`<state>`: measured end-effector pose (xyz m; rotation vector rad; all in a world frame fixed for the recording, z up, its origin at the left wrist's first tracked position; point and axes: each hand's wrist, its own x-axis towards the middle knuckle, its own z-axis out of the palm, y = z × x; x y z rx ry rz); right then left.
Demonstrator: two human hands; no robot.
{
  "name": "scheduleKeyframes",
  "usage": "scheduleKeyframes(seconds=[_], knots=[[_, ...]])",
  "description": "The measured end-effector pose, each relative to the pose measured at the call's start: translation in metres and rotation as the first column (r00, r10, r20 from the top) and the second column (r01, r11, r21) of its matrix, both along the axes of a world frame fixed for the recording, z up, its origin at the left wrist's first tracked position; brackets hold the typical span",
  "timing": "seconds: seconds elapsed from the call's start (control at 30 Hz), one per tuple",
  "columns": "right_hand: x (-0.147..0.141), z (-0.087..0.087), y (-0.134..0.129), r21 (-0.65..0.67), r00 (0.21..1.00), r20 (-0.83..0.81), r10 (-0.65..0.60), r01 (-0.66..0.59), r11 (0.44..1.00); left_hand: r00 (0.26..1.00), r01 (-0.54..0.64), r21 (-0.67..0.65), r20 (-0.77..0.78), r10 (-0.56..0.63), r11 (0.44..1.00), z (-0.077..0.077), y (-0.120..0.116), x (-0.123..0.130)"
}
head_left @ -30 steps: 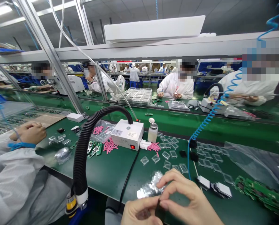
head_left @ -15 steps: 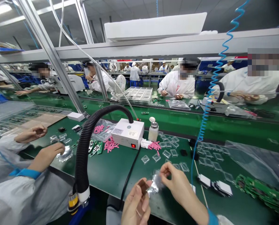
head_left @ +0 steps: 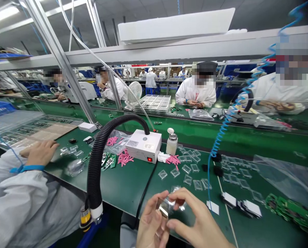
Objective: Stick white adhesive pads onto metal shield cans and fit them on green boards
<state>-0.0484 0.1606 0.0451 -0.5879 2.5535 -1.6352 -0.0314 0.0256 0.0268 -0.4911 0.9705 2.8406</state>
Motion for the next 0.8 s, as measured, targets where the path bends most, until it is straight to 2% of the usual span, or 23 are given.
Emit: scheduleKeyframes(seconds=[0.13,0.2,0.23,0.3,0.37,0.4,0.47,0.53,0.6,0.67,0.73,0.77,0.8], knots=[[-0.002,-0.005,-0.006,-0.125,0.999,0.052,0.006,0.001,0.992,0.992,0.099,-0.135,-0.059,-0.108,0.986,-0.003,-0.001,0.002],[-0.004,-0.007,-0.005,-0.262,0.979,0.202,0.031,0.023,0.965,0.987,0.125,-0.203,-0.078,-0.144,0.971,-0.004,-0.004,0.003],[-0.005,-0.008,-0.004,-0.361,0.949,0.304,0.081,0.036,0.932,0.984,0.124,-0.238,-0.099,-0.150,0.963,-0.005,-0.006,0.003],[-0.006,-0.008,-0.001,-0.594,0.829,0.479,0.290,0.062,0.802,0.976,0.111,-0.302,-0.147,-0.161,0.947,-0.007,-0.011,0.002],[-0.004,-0.008,0.001,-0.774,0.642,0.541,0.543,0.126,0.621,0.958,0.129,-0.335,-0.202,-0.205,0.933,-0.011,-0.016,-0.001],[-0.002,-0.008,0.001,-0.822,0.546,0.540,0.641,0.176,0.542,0.942,0.146,-0.333,-0.240,-0.233,0.932,-0.013,-0.018,-0.003],[0.002,-0.009,-0.002,-0.854,0.406,0.520,0.751,0.272,0.444,0.893,0.206,-0.295,-0.333,-0.302,0.933,-0.016,-0.021,-0.007],[0.006,-0.012,-0.006,-0.856,0.346,0.504,0.791,0.323,0.404,0.850,0.265,-0.243,-0.398,-0.345,0.933,-0.016,-0.023,-0.009],[0.009,-0.016,-0.010,-0.855,0.336,0.506,0.795,0.317,0.410,0.831,0.322,-0.204,-0.407,-0.379,0.924,-0.013,-0.024,-0.009],[0.009,-0.020,-0.011,-0.842,0.345,0.537,0.770,0.277,0.462,0.836,0.335,-0.202,-0.386,-0.389,0.920,-0.008,-0.025,-0.008],[0.009,-0.023,-0.009,-0.785,0.399,0.612,0.683,0.202,0.585,0.848,0.324,-0.230,-0.359,-0.390,0.917,-0.003,-0.027,-0.006],[0.008,-0.022,-0.006,-0.728,0.490,0.646,0.585,0.165,0.666,0.865,0.299,-0.254,-0.334,-0.374,0.920,-0.002,-0.028,-0.005],[0.008,-0.021,-0.004,-0.645,0.622,0.646,0.442,0.136,0.752,0.884,0.269,-0.287,-0.305,-0.354,0.919,-0.001,-0.028,-0.004]])
